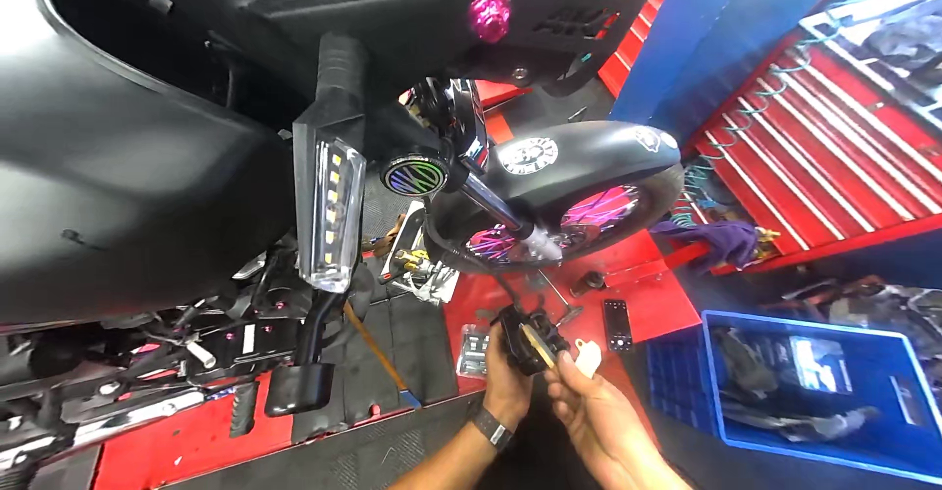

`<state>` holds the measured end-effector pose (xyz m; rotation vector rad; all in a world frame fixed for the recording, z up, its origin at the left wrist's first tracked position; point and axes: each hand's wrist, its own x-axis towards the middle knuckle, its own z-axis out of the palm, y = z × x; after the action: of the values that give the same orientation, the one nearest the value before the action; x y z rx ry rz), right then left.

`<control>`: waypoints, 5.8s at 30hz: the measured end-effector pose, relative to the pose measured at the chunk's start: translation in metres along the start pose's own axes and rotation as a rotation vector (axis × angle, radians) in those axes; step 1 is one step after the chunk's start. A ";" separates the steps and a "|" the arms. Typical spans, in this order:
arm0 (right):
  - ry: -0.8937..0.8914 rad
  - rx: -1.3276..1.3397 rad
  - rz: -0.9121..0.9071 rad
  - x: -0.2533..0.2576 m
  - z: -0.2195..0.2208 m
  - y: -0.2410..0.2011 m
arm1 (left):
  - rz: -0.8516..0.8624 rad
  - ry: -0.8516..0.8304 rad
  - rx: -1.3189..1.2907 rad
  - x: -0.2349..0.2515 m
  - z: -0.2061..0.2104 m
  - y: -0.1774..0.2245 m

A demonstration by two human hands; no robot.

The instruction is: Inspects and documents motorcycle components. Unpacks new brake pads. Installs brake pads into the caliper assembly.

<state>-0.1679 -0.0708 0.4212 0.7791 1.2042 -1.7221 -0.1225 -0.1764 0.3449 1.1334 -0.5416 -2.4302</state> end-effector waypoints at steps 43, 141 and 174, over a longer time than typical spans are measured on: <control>-0.924 -2.069 -1.483 0.030 0.070 -0.111 | -0.157 0.051 0.116 -0.018 0.023 0.042; -1.014 -1.391 -1.522 0.078 -0.005 -0.075 | 0.287 -0.078 0.335 -0.056 0.003 0.010; -0.893 -1.065 -1.166 0.093 -0.035 -0.031 | 0.245 0.133 0.126 -0.050 -0.007 -0.004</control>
<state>-0.2346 -0.0605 0.3424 -1.4202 1.6538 -1.4813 -0.0879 -0.1489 0.3704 1.1926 -0.7526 -2.1213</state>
